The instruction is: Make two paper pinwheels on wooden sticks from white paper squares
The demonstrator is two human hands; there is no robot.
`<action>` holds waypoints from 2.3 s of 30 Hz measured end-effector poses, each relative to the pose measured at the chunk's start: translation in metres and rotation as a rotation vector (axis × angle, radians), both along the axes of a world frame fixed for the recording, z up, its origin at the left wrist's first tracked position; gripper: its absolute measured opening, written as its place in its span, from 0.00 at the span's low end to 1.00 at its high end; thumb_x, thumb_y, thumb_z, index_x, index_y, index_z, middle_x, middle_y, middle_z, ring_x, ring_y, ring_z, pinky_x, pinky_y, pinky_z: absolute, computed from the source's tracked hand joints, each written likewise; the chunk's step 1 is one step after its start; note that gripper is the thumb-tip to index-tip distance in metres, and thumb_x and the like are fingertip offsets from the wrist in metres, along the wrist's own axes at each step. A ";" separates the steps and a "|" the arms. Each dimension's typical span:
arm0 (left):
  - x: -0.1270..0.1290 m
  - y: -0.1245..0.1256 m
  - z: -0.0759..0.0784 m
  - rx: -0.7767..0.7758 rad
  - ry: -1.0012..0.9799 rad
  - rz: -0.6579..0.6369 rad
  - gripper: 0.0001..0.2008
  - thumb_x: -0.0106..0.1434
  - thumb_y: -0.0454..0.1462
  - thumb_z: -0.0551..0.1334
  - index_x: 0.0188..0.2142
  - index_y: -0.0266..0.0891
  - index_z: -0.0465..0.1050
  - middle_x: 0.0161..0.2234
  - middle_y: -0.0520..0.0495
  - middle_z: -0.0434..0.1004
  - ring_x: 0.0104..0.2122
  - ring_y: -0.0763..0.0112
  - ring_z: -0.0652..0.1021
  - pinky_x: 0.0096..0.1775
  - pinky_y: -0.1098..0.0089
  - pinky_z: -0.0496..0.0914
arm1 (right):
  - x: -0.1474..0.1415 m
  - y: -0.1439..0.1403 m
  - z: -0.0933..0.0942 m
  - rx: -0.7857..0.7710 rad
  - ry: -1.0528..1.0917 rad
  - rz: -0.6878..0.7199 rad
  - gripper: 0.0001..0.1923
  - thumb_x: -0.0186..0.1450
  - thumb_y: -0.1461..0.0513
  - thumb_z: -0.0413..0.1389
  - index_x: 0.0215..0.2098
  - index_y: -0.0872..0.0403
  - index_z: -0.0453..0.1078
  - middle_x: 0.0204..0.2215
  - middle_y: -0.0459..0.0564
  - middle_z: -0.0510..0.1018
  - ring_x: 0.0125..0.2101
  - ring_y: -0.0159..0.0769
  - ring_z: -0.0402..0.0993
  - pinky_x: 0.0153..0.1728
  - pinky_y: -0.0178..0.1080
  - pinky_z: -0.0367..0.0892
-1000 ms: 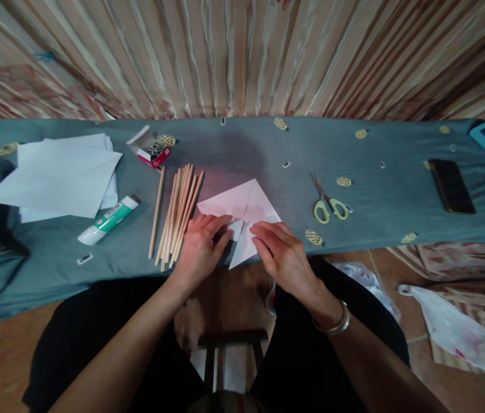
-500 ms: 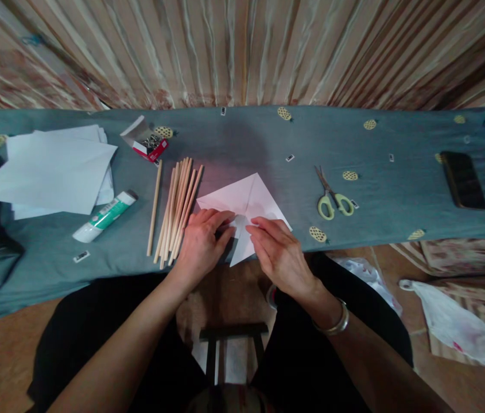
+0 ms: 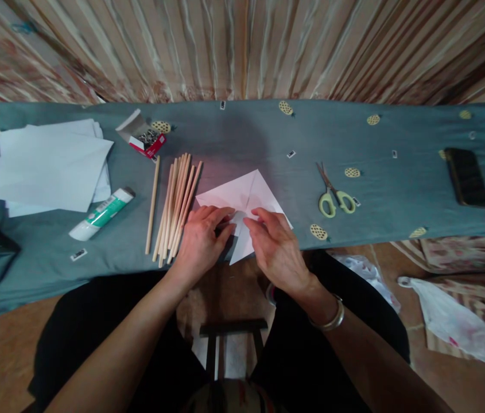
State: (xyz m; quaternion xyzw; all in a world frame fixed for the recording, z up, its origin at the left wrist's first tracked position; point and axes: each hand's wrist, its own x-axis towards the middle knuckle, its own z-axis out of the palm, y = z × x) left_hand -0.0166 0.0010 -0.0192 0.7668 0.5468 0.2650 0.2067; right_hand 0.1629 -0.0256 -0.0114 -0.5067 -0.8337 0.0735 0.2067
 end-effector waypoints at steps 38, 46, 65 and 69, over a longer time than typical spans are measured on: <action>0.004 0.001 0.005 -0.044 0.054 0.017 0.13 0.62 0.35 0.60 0.47 0.38 0.74 0.35 0.45 0.78 0.37 0.60 0.75 0.41 0.60 0.67 | -0.009 0.044 0.015 -0.069 -0.131 -0.106 0.07 0.67 0.60 0.54 0.33 0.54 0.69 0.33 0.53 0.79 0.36 0.42 0.72 0.38 0.41 0.63; 0.004 0.001 0.006 -0.057 0.062 0.005 0.13 0.62 0.35 0.60 0.46 0.37 0.74 0.34 0.44 0.77 0.36 0.60 0.75 0.40 0.60 0.67 | -0.013 0.043 0.019 -0.082 -0.207 -0.115 0.07 0.67 0.61 0.53 0.34 0.56 0.70 0.33 0.55 0.78 0.36 0.43 0.72 0.35 0.41 0.63; 0.004 0.001 0.005 -0.054 0.053 0.009 0.12 0.62 0.34 0.60 0.46 0.38 0.74 0.36 0.45 0.78 0.37 0.60 0.75 0.41 0.60 0.67 | -0.010 0.048 0.016 -0.096 -0.116 -0.157 0.06 0.64 0.61 0.54 0.31 0.54 0.70 0.31 0.52 0.78 0.34 0.40 0.73 0.34 0.41 0.63; 0.004 0.001 0.004 -0.049 0.051 0.009 0.12 0.62 0.34 0.60 0.46 0.38 0.74 0.36 0.45 0.78 0.37 0.60 0.75 0.41 0.60 0.67 | -0.015 0.045 0.017 -0.074 -0.183 -0.165 0.06 0.64 0.62 0.53 0.32 0.55 0.70 0.32 0.54 0.78 0.35 0.42 0.73 0.34 0.41 0.63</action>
